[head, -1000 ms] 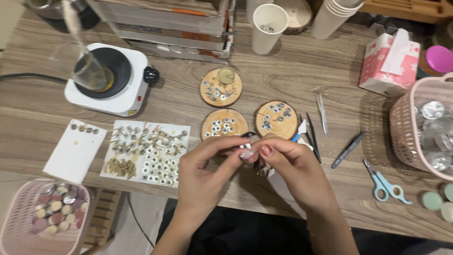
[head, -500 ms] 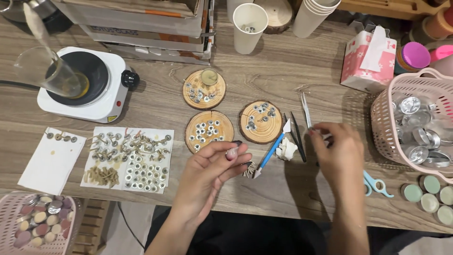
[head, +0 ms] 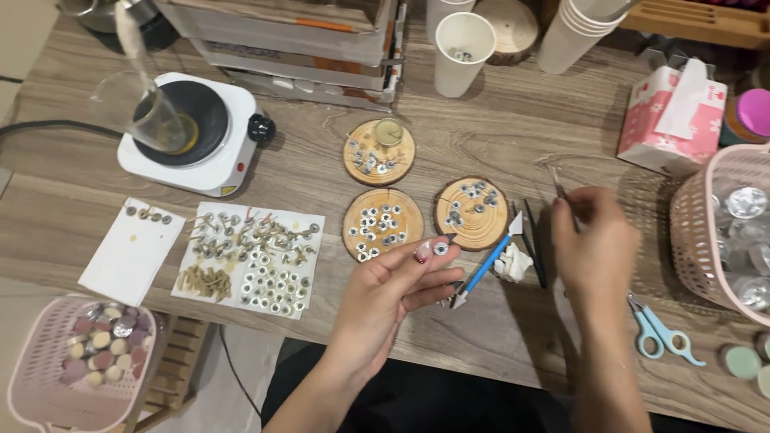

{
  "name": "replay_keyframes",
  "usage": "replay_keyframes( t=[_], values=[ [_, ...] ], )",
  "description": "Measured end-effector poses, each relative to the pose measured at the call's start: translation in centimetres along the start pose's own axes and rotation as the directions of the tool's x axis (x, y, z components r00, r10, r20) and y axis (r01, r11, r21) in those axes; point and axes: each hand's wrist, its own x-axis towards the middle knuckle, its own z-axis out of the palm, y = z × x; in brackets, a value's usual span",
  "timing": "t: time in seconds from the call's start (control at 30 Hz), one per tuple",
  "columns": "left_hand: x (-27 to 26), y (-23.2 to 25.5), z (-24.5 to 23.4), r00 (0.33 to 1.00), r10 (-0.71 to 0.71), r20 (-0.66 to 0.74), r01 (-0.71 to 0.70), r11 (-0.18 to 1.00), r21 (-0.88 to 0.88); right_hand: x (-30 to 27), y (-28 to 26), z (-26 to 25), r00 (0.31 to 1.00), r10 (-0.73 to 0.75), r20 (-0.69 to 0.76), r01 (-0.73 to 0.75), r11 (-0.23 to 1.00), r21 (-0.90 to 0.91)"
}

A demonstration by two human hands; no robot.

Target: The recorder is attaching metal wick tabs to candle wicks using tweezers and a small tool at a candle-making workshop desk.

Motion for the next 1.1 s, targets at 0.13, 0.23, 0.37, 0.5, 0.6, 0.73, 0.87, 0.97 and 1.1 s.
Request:
replay_keyframes(
  t=[0.13,0.23,0.37,0.5,0.6,0.73,0.87,0.97,1.1],
  values=[
    [-0.2,0.1,-0.1,1.0,0.021,0.005,-0.021,1.0,-0.017,-1.8,-2.4,-2.8,0.952,0.245,0.181,-0.296,0.884,0.362],
    [-0.4,0.2,0.0,0.999,0.052,0.002,-0.052,0.999,0.012,-3.6,-3.3,-3.8,0.908,-0.028,0.418,-0.365,0.434,0.823],
    [-1.3,1.1,0.6,0.995,0.095,-0.02,-0.095,0.995,0.021,-5.1,-7.6,-5.2,0.869,-0.005,0.495,-0.347,0.706,0.617],
    [-2.0,2.0,1.1,0.993,0.11,-0.043,-0.108,0.992,0.058,-5.7,-10.7,-6.4,0.952,-0.114,0.282,0.007,0.935,0.354],
    [-2.4,2.4,1.1,0.994,0.104,-0.043,-0.102,0.993,0.051,-6.1,-11.7,-6.4,0.97,-0.115,0.213,0.06,0.966,0.252],
    [-2.8,2.5,1.1,0.994,0.11,-0.025,-0.109,0.994,0.031,-6.4,-12.1,-6.2,0.968,-0.223,0.115,0.184,0.942,0.282],
    [-3.1,2.3,1.1,0.993,0.114,-0.036,-0.114,0.993,-0.003,-6.7,-12.5,-6.0,0.971,-0.22,0.092,0.195,0.955,0.225],
    [-3.2,2.1,0.9,0.991,0.134,-0.028,-0.134,0.991,-0.003,-6.7,-12.7,-6.1,0.972,-0.215,0.097,0.19,0.958,0.216],
    [-3.5,2.1,1.0,0.989,0.147,0.002,-0.147,0.989,-0.004,-6.3,-13.1,-6.3,0.973,-0.206,0.102,0.183,0.964,0.194]
  ],
)
